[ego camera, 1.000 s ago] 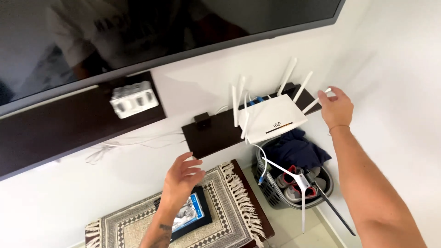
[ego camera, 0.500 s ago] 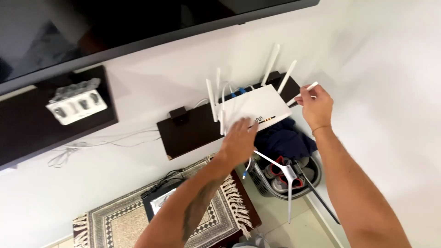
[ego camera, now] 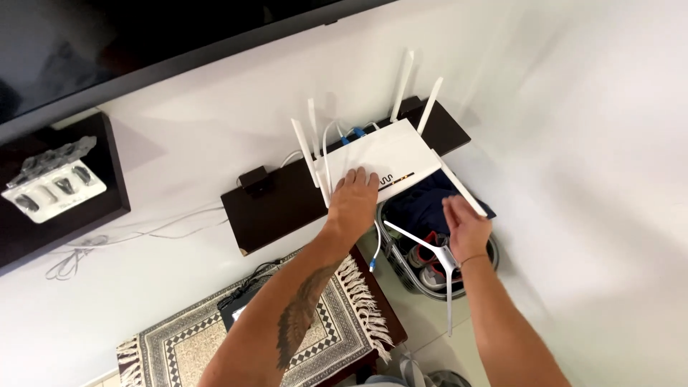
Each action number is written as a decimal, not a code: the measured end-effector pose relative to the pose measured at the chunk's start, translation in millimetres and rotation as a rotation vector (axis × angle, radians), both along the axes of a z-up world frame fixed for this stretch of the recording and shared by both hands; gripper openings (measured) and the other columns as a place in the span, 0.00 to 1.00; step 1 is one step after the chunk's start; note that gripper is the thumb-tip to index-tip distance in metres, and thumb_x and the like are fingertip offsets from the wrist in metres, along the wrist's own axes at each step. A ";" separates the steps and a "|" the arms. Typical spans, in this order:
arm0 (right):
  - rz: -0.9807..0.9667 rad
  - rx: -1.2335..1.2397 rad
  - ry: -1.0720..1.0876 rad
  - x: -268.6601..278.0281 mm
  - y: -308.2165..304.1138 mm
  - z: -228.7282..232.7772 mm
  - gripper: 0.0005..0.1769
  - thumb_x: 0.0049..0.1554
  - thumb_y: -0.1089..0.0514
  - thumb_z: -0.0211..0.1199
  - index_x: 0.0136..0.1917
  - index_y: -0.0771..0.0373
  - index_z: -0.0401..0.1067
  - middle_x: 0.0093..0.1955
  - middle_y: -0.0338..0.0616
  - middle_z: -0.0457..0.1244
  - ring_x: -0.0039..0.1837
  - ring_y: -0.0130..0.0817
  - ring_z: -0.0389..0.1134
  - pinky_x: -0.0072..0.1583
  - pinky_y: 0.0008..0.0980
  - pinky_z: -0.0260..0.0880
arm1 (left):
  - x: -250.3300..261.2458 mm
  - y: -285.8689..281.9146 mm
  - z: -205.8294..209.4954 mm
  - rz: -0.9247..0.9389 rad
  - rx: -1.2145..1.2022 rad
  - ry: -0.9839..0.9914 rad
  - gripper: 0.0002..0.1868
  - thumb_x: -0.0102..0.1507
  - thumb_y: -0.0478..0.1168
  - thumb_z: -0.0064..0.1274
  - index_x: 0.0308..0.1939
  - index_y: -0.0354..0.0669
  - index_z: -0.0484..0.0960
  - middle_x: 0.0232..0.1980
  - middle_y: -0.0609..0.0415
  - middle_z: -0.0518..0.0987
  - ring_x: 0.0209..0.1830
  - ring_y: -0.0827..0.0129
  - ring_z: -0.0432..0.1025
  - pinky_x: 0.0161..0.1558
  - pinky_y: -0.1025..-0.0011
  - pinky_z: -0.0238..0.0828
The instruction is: Cleaning and organizing various electronic devices including a Blu-ray player, a router, and a remote control.
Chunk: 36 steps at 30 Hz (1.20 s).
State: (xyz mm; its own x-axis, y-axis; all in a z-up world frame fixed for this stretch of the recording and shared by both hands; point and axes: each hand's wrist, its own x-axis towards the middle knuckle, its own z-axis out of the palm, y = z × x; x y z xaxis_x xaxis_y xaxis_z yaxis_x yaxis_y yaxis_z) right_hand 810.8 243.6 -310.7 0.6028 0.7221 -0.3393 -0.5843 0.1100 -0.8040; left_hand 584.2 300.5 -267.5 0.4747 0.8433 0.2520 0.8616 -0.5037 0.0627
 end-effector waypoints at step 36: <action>0.541 -0.202 -1.261 -34.2 129.4 150.9 0.30 0.52 0.49 0.60 0.65 0.59 0.58 0.61 0.47 0.61 0.47 0.38 0.69 0.54 0.41 0.66 | -1.9 -5.6 6.5 0.013 -0.003 0.010 0.24 0.54 0.38 0.51 0.54 0.35 0.70 0.57 0.36 0.70 0.59 0.46 0.63 0.54 0.58 0.63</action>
State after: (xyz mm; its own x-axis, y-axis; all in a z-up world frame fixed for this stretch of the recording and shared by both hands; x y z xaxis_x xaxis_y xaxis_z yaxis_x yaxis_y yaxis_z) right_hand 776.5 373.0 -159.8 0.2408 0.9660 0.0940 0.6088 -0.0749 -0.7897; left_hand 582.4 294.8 -261.0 0.4664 0.8502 0.2443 0.8686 -0.4924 0.0554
